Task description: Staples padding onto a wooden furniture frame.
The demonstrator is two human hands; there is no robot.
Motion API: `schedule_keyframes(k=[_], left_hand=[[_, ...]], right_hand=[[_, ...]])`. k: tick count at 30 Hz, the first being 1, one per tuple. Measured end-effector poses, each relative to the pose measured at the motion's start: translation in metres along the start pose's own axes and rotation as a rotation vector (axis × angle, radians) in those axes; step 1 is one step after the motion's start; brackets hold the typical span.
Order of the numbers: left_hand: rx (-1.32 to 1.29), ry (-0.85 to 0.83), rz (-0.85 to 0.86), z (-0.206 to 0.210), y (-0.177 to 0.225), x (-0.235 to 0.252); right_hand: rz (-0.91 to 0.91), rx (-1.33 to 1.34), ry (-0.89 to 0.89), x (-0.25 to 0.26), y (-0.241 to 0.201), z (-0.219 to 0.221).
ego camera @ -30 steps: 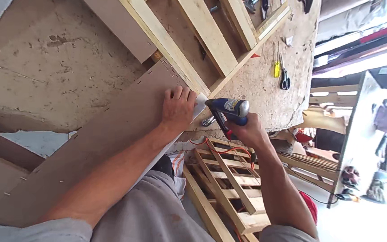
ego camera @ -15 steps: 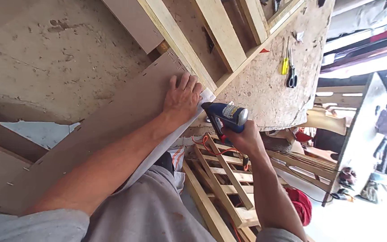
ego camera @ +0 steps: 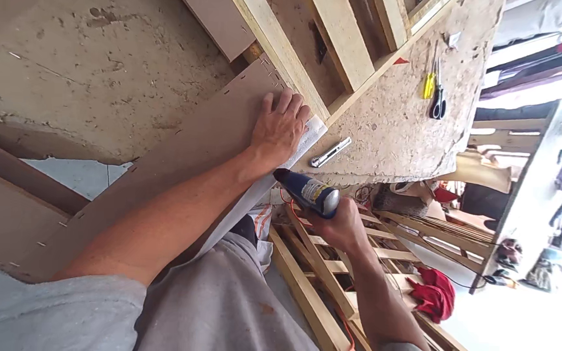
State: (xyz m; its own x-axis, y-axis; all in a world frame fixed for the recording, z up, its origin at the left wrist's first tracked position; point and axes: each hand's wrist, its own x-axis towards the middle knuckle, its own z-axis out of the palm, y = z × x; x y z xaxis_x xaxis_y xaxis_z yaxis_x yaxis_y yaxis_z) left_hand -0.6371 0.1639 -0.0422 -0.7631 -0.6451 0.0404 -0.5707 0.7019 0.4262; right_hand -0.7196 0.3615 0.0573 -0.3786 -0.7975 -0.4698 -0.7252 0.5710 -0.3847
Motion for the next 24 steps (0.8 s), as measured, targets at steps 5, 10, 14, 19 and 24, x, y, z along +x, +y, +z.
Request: schedule_keyframes(k=[5, 10, 14, 19, 24], left_hand=[[-0.323, 0.141, 0.026, -0.018, -0.021, -0.026], [-0.162, -0.43, -0.243, -0.079, -0.029, -0.158], [-0.087, -0.462, -0.243, -0.064, -0.003, -0.199], [-0.092, -0.061, -0.071, -0.034, -0.015, -0.208], [-0.148, -0.042, -0.074, -0.034, -0.023, -0.209]], right_hand=[[-0.028, 0.029, 0.062, -0.029, -0.006, 0.015], [-0.027, 0.258, 0.201, -0.056, 0.017, 0.023], [-0.01, 0.226, 0.19, -0.053, 0.014, 0.032], [-0.023, 0.194, 0.167, -0.055, 0.006, 0.033], [-0.002, 0.101, 0.147, -0.05, -0.002, 0.026]])
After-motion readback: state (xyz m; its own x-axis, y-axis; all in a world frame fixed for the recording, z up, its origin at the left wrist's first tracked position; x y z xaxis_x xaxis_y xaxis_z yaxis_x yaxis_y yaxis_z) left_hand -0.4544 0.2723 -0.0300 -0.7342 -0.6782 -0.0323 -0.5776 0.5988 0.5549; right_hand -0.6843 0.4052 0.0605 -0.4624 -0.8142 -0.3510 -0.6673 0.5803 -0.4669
